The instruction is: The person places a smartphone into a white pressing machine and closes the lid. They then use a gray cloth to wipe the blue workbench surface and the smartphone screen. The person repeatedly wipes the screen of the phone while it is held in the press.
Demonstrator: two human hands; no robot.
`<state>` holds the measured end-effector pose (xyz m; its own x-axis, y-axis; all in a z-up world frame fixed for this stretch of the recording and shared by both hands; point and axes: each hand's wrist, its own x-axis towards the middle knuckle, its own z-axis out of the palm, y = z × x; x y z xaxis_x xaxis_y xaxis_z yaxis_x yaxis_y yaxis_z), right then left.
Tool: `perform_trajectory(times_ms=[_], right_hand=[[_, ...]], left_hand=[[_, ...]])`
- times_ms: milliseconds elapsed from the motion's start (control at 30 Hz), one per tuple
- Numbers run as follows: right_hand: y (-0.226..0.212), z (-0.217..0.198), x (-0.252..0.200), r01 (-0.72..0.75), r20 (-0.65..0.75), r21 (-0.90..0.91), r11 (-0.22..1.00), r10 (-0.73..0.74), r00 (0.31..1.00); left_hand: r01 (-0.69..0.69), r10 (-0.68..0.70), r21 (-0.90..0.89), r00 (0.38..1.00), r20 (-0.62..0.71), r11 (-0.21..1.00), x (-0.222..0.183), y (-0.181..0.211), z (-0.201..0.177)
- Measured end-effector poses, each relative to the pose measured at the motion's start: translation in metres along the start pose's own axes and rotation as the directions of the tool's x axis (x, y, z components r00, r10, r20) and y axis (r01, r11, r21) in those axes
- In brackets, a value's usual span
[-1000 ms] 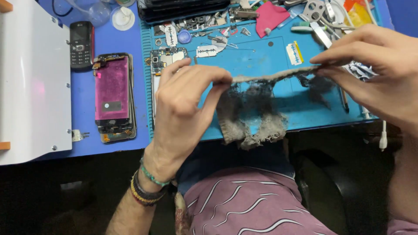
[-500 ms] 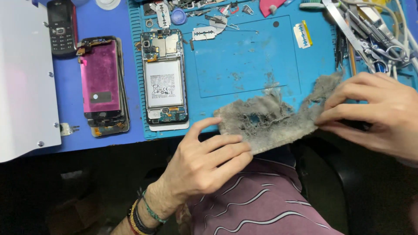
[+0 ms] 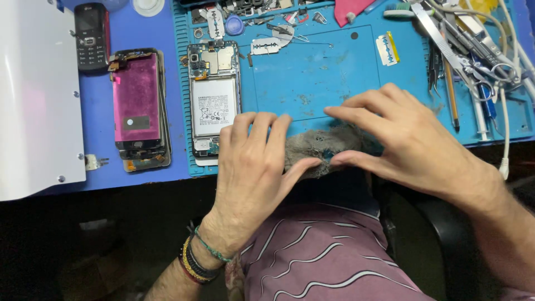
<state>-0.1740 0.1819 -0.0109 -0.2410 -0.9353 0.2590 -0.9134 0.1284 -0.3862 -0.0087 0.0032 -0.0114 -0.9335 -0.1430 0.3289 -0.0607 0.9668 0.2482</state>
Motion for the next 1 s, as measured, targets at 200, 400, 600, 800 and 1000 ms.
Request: perform_trajectory(times_ms=[200, 400, 600, 800, 1000], right_hand=[[0.005, 0.002, 0.007, 0.007, 0.125, 0.149, 0.989, -0.026, 0.992], [0.008, -0.014, -0.002, -0.279, 0.195, 0.604, 0.746, 0.2, 0.96], [-0.004, -0.038, 0.017, -0.218, 0.112, 0.764, 0.607, 0.208, 0.972], [-0.013, -0.055, 0.02, -0.12, -0.197, 0.623, 0.773, 0.303, 0.932], [-0.013, -0.061, 0.019, -0.136, -0.382, 0.5, 0.855, 0.358, 0.852]], left_hand=[[0.038, -0.007, -0.334, 0.996, 0.093, 0.942, 0.005, -0.006, -0.011], [0.242, -0.15, -0.831, 0.97, 0.192, 0.5, 0.024, 0.0, -0.033], [-0.078, 0.038, -0.733, 0.997, -0.071, 0.676, 0.06, 0.008, -0.059], [-0.357, 0.331, -0.474, 0.933, -0.142, 0.805, 0.09, 0.01, -0.076], [-0.357, 0.212, -0.507, 0.923, -0.321, 0.785, 0.096, 0.008, -0.08]])
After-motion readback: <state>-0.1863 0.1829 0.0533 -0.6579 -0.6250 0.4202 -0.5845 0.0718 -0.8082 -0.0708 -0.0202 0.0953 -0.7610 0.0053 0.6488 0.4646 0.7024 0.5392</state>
